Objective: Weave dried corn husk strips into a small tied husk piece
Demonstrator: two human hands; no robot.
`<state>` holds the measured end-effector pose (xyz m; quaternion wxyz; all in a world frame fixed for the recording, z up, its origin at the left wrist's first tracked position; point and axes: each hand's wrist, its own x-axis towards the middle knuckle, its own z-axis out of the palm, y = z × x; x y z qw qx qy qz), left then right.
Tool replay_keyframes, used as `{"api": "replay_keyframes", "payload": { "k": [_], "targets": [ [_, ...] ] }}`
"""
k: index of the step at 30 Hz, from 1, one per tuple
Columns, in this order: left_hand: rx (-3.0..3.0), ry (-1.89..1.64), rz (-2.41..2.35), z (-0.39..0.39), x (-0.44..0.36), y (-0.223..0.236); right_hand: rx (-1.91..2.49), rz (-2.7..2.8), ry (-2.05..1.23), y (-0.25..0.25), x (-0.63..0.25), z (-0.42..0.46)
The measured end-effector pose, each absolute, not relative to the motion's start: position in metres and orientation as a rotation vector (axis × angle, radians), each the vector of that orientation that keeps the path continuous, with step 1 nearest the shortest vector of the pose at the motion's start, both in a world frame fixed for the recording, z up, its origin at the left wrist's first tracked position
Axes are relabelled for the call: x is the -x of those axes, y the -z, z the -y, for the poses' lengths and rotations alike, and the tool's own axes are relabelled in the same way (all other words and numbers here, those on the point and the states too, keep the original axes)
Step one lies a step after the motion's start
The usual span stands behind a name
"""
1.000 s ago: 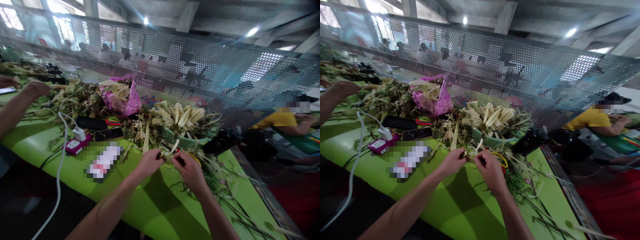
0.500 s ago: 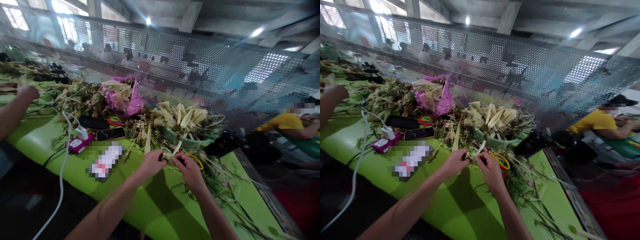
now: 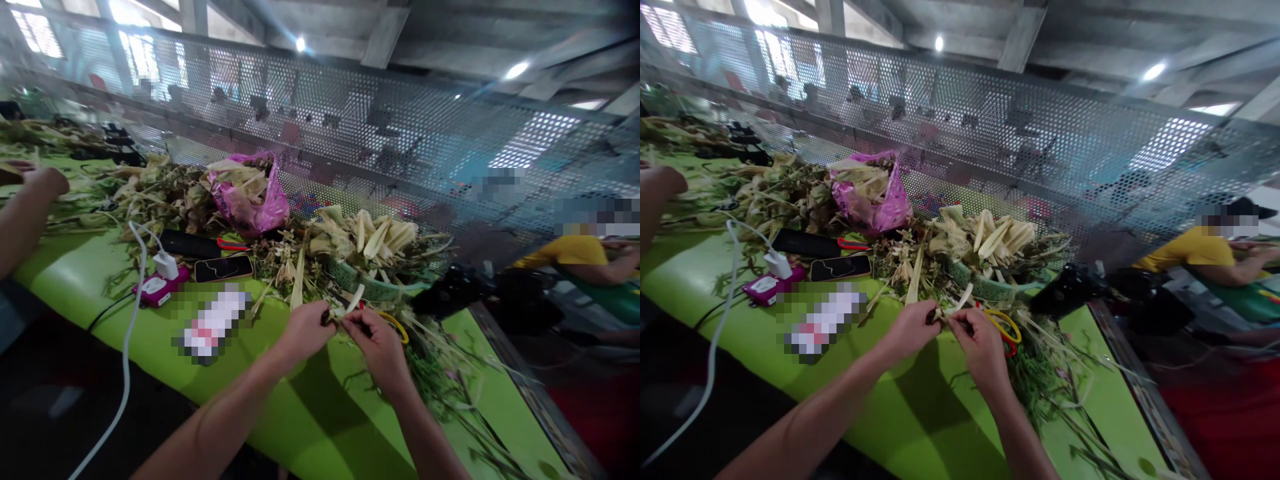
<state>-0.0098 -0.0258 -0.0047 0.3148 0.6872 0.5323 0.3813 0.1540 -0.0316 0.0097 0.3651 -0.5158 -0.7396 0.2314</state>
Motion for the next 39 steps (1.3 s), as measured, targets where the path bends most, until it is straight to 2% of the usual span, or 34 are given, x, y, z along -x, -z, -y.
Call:
{"api": "replay_keyframes", "payload": {
  "k": [16, 26, 39],
  "targets": [
    [-1.758, -1.039, -1.399, 0.026, 0.007, 0.007, 1.341, 1.873, -0.385, -0.008, -0.140, 0.042],
    [-1.295, -1.097, -1.080, 0.014, 0.004, 0.016, 1.196, 1.886, -0.469, -0.020, -0.146, 0.042],
    [-0.990, -1.117, -0.735, 0.020, -0.007, 0.018, 1.221, 1.791, -0.249, -0.010, -0.136, 0.048]
  ]
}}
